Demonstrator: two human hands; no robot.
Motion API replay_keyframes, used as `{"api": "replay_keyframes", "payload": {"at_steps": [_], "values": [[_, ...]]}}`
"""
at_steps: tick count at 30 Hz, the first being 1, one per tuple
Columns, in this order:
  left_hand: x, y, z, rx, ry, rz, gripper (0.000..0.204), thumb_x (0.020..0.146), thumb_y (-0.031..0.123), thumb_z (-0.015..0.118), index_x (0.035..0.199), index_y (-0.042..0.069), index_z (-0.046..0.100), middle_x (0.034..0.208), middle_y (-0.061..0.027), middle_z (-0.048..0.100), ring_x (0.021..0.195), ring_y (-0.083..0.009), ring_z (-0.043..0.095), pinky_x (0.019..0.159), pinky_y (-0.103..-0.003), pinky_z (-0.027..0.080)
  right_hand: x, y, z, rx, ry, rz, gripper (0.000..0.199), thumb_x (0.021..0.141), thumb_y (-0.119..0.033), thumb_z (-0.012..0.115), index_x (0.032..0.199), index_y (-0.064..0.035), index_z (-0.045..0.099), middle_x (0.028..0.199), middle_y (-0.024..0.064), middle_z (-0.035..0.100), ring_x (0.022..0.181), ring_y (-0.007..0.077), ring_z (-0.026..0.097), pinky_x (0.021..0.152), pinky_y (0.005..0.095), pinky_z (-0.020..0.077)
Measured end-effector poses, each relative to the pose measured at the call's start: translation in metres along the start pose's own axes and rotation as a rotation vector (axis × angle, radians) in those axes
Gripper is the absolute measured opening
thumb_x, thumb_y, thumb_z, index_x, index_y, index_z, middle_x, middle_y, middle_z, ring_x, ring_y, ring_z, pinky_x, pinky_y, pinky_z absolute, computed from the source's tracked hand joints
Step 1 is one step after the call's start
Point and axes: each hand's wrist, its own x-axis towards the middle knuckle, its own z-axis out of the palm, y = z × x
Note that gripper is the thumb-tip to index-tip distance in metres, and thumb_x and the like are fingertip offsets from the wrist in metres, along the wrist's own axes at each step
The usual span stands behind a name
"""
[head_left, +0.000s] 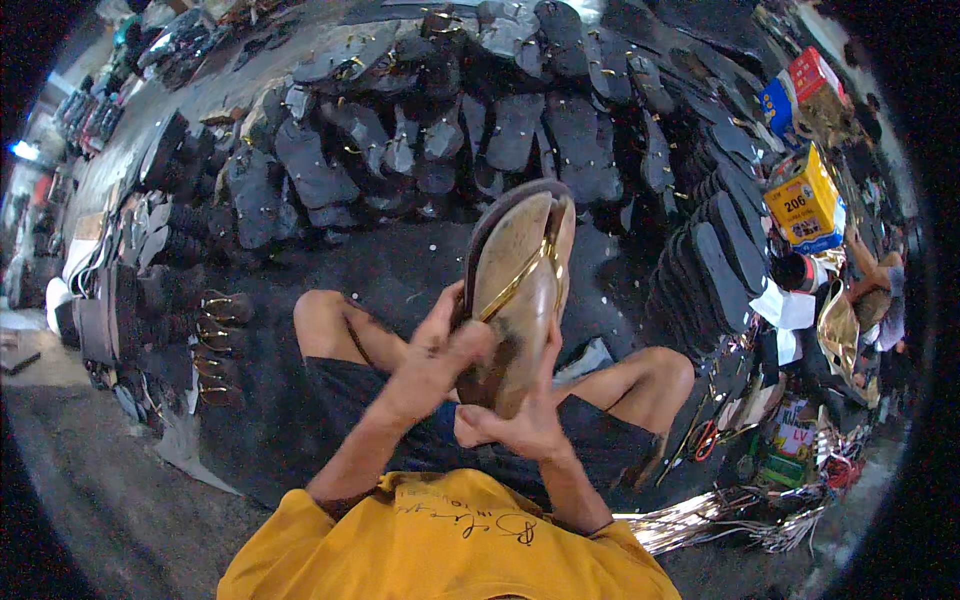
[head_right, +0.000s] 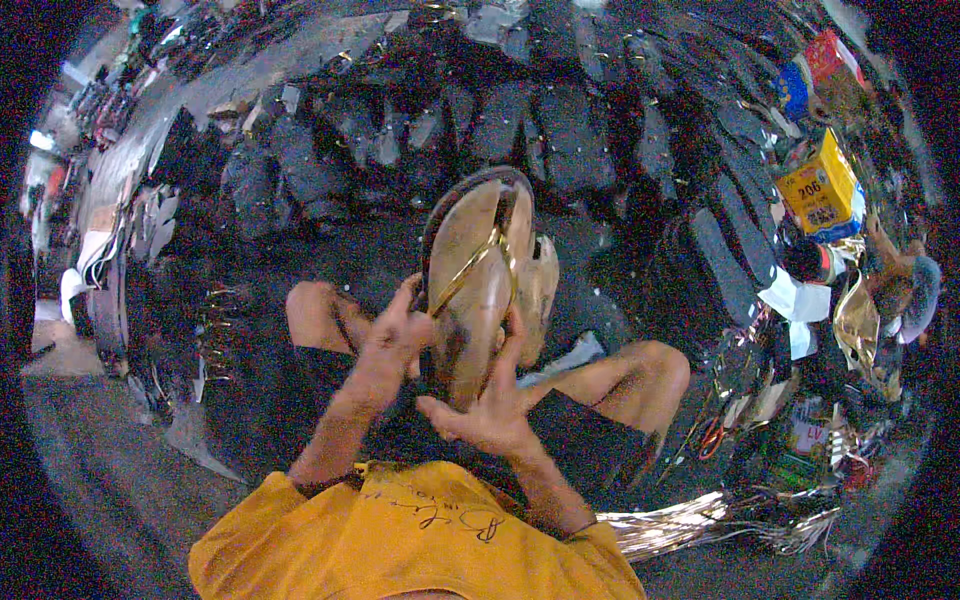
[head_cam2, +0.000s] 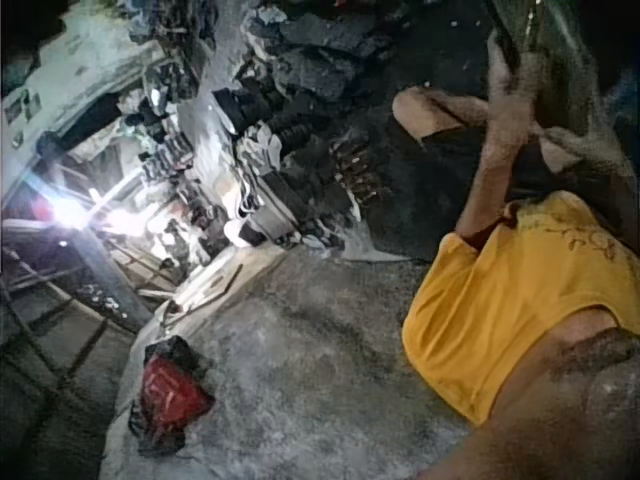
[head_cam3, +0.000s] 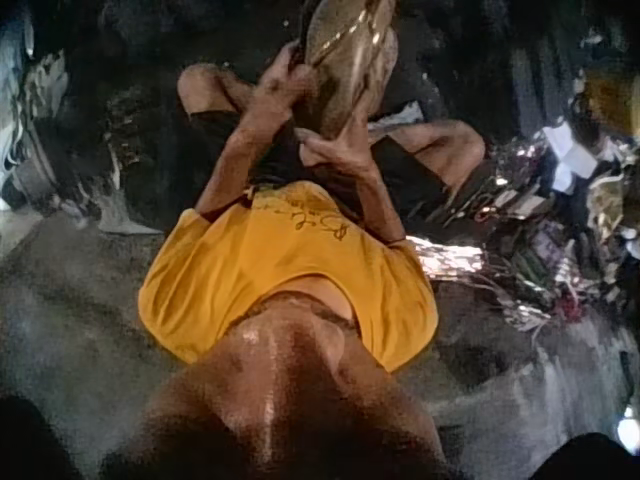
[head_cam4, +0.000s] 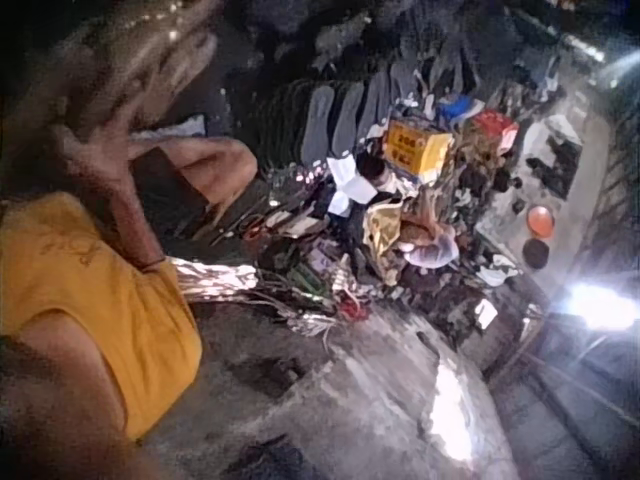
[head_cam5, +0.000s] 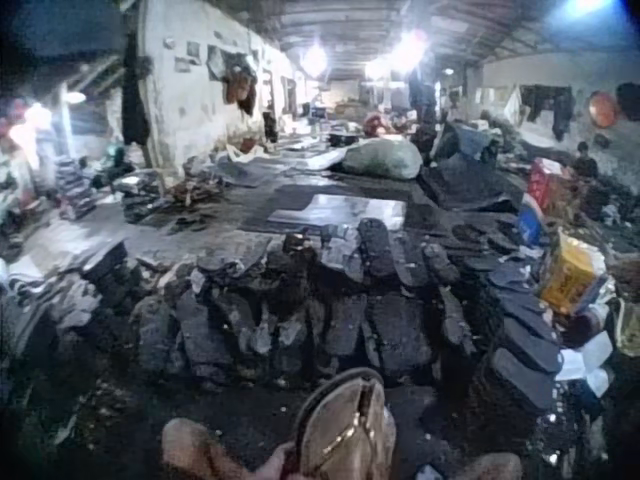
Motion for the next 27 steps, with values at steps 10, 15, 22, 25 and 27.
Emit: {"api": "replay_keyframes", "payload": {"at_steps": [10,15,22,25,27], "values": [[-0.036,-0.009,-0.023,-0.215,-0.264,0.012,0.025,0.113,0.029,0.058,0.097,0.01,0.056,0.085,0.0079,0.047,0.074,-0.0038,0.041,0.063,-0.022,0.034,-0.022,-0.011,-0.036,1.177,-0.262,0.613,0.106,0.078,-0.026,0.086,0.164,-0.0021,0.029,0.157,0.0171,0.051,0.145,0.0348,0.052,0.118,0.0501,0.0459],[-0.025,-0.053,0.001,-0.012,0.109,0.077,0.031,0.113,0.031,0.059,0.11,0.002,0.07,0.101,0.0022,0.066,0.094,-0.0084,0.058,0.081,-0.024,0.048,-0.023,0.001,-0.025,0.418,-0.044,0.562,0.108,0.083,-0.017,0.084,0.167,-0.0035,0.017,0.156,0.0193,0.047,0.146,0.0355,0.048,0.121,0.0505,0.0413],[-0.016,-0.049,-0.016,0.243,0.016,0.022,0.034,0.112,0.028,0.061,0.118,-0.003,0.071,0.102,-0.003,0.074,0.095,-0.0113,0.061,0.087,-0.031,0.052,0.008,0.053,-0.022,0.162,-0.079,0.395,0.133,0.08,-0.017,0.087,0.17,-0.0119,-0.01,0.168,0.0227,0.024,0.153,0.0394,0.034,0.125,0.052,0.0354],[0.012,-0.043,-0.032,0.166,-0.073,-0.232,0.041,0.114,0.028,0.05,0.129,-0.007,0.066,0.119,-0.0098,0.072,0.11,-0.0191,0.063,0.098,-0.034,0.051,0.018,0.058,-0.01,0.086,-0.109,0.311,0.134,0.081,-0.014,0.085,0.17,-0.0139,-0.015,0.169,0.0231,0.022,0.153,0.0388,0.034,0.126,0.05,0.0331],[-0.003,-0.069,-0.02,-0.216,0.147,-0.19,0.048,0.115,0.029,0.041,0.138,-0.008,0.061,0.133,-0.0139,0.069,0.122,-0.0233,0.062,0.106,-0.036,0.049,0.024,0.06,0.015,-0.049,-0.14,0.148,0.131,0.084,-0.011,0.083,0.17,-0.0142,-0.016,0.168,0.023,0.024,0.152,0.0379,0.037,0.126,0.0478,0.0323]]}}
